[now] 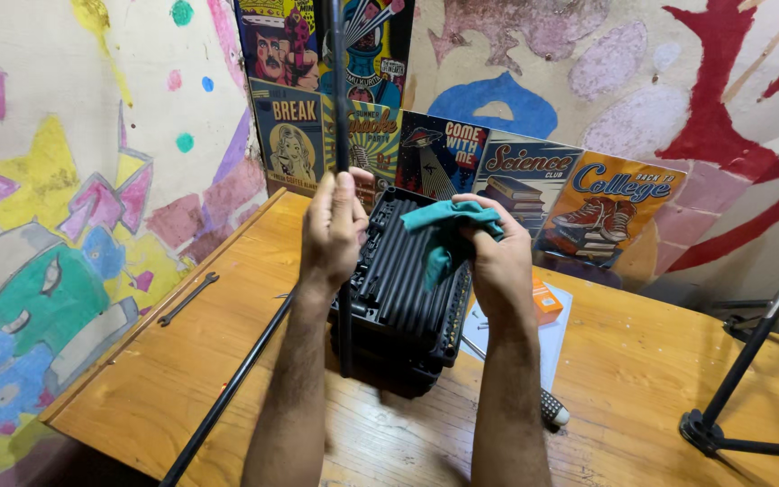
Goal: The person assembles a black metal stand by inserting rods into a plastic base and connecting them with a central hub. They wipe the rods with a cloth before insertion and tighten the joints by hand. The stand is built on a wooden table with posters on the wall.
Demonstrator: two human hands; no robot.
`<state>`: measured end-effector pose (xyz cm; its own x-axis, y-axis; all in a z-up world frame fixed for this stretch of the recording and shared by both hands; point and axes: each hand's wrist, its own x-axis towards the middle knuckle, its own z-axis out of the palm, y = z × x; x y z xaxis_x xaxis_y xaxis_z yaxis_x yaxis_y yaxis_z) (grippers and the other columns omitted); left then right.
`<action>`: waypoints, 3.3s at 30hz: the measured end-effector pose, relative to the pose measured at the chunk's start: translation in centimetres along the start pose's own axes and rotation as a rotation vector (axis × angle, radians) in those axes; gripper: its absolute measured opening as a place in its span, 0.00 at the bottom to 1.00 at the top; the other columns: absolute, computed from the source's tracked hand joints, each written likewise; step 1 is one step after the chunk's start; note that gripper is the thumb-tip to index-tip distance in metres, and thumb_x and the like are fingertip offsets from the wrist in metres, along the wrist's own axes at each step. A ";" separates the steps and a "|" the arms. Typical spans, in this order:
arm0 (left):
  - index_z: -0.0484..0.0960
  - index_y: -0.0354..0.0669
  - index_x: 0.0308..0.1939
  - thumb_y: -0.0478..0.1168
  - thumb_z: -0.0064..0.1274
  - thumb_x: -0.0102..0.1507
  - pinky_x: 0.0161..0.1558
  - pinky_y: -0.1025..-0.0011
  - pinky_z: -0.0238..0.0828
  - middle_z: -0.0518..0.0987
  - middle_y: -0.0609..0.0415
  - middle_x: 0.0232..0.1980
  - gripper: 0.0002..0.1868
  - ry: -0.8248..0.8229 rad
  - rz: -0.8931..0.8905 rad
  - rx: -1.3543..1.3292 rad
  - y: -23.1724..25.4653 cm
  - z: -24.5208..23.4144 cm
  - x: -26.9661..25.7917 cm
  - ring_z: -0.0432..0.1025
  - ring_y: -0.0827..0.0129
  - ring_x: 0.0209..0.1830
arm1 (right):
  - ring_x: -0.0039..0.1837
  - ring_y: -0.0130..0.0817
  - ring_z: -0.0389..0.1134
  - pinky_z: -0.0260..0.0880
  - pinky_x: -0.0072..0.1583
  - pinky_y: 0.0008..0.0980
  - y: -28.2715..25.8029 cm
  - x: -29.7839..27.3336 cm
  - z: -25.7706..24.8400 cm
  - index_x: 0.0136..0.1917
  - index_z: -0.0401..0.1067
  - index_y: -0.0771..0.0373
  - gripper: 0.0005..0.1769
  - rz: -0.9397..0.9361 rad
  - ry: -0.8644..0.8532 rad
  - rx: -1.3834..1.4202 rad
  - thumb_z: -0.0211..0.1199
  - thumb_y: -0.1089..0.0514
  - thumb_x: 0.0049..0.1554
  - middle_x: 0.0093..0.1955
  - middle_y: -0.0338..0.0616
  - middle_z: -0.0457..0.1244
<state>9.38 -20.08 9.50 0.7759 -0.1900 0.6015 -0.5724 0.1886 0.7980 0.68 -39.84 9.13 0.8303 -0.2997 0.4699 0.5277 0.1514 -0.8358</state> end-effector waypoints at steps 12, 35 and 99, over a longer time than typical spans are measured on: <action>0.69 0.48 0.57 0.48 0.44 0.69 0.35 0.45 0.71 0.84 0.43 0.38 0.15 -0.318 0.116 0.745 3.8 3.3 -1.8 0.78 0.41 0.39 | 0.56 0.28 0.68 0.68 0.55 0.27 0.1 0.1 1.3 0.79 0.55 0.67 0.36 0.080 -0.044 0.360 0.56 0.74 0.59 0.59 0.43 0.65; 0.74 0.49 0.52 0.54 0.55 0.62 0.46 0.49 0.72 0.85 0.41 0.40 0.20 -0.435 -0.343 0.904 6.6 -4.4 -2.3 0.79 0.45 0.45 | 0.56 0.33 0.72 0.74 0.59 0.40 4.1 0.8 2.4 0.71 0.64 0.65 0.25 0.023 0.176 0.379 0.64 0.64 0.61 0.56 0.44 0.70; 0.88 0.66 0.49 0.65 0.56 0.59 0.44 0.51 0.75 0.85 0.50 0.36 0.20 -0.300 -0.316 1.074 8.2 -4.0 -2.6 0.80 0.52 0.42 | 0.68 0.39 0.66 0.46 0.78 0.60 3.5 -0.1 4.7 0.64 0.70 0.57 0.12 -0.727 0.193 -1.084 0.60 0.57 0.68 0.61 0.42 0.68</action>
<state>3.78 -14.15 14.31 0.9128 -0.3309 0.2395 -0.4063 -0.7958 0.4490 3.26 -34.83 7.53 0.3337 -0.1344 0.9331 0.3543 -0.8993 -0.2562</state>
